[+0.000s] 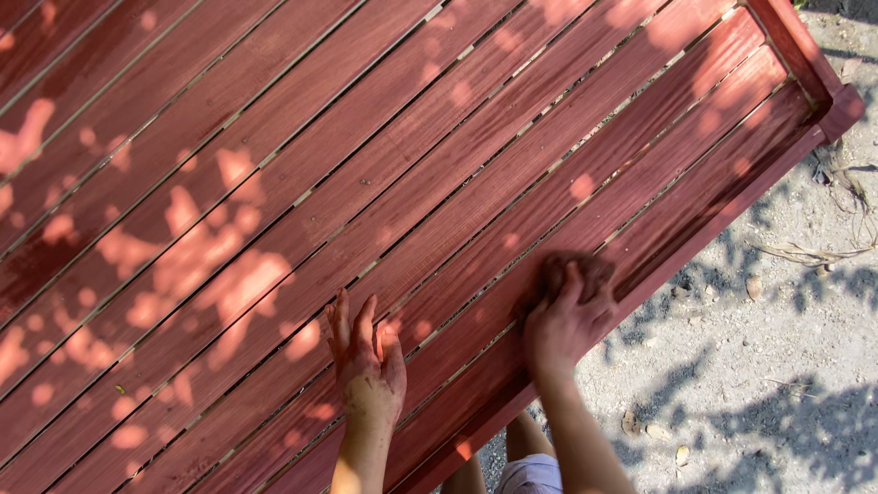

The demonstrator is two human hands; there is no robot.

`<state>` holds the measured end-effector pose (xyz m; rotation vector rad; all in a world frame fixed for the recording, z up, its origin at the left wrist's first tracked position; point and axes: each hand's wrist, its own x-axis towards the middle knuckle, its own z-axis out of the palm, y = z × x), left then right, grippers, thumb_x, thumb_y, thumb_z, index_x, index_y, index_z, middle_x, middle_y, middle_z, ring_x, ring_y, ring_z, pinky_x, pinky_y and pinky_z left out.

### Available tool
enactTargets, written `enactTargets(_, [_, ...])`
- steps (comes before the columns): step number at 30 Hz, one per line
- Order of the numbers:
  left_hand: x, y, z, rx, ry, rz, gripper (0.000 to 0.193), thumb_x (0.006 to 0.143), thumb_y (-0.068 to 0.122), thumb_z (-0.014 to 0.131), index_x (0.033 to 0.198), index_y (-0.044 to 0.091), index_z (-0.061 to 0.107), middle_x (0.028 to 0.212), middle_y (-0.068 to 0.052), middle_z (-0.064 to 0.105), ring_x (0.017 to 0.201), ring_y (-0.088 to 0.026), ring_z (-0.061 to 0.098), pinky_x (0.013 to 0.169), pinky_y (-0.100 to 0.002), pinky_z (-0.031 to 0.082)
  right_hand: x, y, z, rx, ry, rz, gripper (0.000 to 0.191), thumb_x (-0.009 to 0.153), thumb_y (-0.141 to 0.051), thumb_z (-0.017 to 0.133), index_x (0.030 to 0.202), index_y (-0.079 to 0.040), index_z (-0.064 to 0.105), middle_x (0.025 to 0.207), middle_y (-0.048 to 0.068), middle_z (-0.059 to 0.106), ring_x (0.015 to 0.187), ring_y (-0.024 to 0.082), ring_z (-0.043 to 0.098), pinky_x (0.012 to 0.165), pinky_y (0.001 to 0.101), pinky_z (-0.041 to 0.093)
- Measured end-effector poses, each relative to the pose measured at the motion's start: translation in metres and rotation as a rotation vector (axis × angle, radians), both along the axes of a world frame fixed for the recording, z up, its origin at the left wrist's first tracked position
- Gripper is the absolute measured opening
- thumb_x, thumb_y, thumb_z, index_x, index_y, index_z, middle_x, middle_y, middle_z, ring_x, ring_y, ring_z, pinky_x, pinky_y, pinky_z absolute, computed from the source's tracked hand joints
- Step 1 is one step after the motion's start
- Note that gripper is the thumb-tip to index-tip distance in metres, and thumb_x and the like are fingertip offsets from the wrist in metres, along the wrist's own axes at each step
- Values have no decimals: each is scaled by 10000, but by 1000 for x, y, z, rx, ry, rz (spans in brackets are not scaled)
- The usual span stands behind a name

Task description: The person applies red wood stain to a slatted wooden bench, rubbing the stain into the seat slats, edges, and frame rails with a cloth by hand. They work around the bench, treat the side rails and corners, then dip the cloth into a bowl of stain and continue coating the frame.

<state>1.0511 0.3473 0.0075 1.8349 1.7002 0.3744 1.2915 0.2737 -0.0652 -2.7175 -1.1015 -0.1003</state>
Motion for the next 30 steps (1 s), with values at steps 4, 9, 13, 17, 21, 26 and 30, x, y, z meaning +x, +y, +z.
enactTargets(4, [12, -2, 5, -9, -100, 13, 466, 981, 241, 546, 1427, 105, 529, 1681, -165, 221, 1556, -445, 163, 1192, -571, 299, -128, -22, 4, -57, 94, -26, 559, 789, -235, 772, 1314, -194, 585, 1451, 215, 314, 1361, 487, 297, 1132, 673, 186])
enactTargets(9, [34, -5, 7, -1, -56, -113, 479, 994, 217, 595, 1448, 76, 531, 1654, -189, 224, 1541, -451, 181, 1193, -596, 276, -56, -8, -17, 112, 119, -67, 600, 805, -37, 686, 1359, -253, 606, 1441, 128, 341, 1381, 395, 325, 1200, 557, 294])
enactTargets(13, [67, 4, 0, 83, -18, -109, 472, 963, 176, 578, 1428, 99, 551, 1656, -172, 238, 1550, -422, 175, 1202, -589, 257, 70, 49, -36, 166, 120, -350, 574, 837, -59, 713, 1370, -235, 592, 1459, 185, 288, 1372, 426, 255, 1120, 646, 266])
enactTargets(17, [127, 12, -7, -24, -63, -66, 477, 966, 173, 573, 1439, 118, 537, 1668, -155, 227, 1562, -402, 152, 1197, -617, 242, 187, 90, -41, 204, 28, -405, 519, 869, -92, 716, 1350, -240, 586, 1479, 178, 304, 1386, 428, 254, 1096, 666, 284])
enactTargets(21, [206, 24, -14, -18, -22, -177, 465, 1002, 206, 532, 1453, 98, 509, 1668, -162, 213, 1553, -398, 173, 1189, -669, 166, 288, 101, -38, 209, 10, -213, 540, 843, -61, 693, 1339, -254, 602, 1506, 164, 346, 1378, 450, 292, 1155, 618, 320])
enactTargets(26, [289, 44, -13, 30, -104, -252, 460, 1037, 245, 477, 1471, 93, 489, 1673, -161, 225, 1553, -396, 210, 1224, -607, 188, 388, 120, -39, 203, -60, 21, 462, 925, -97, 721, 1349, -241, 609, 1430, 181, 408, 1365, 451, 370, 1173, 623, 322])
enactTargets(30, [336, 61, -11, -65, -126, -269, 403, 1031, 209, 486, 1424, 127, 515, 1683, -158, 211, 1553, -393, 213, 1236, -585, 197, 448, 133, -32, 167, -111, 264, 366, 1020, -136, 725, 1355, -218, 603, 1397, 233, 454, 1343, 464, 399, 1160, 605, 343])
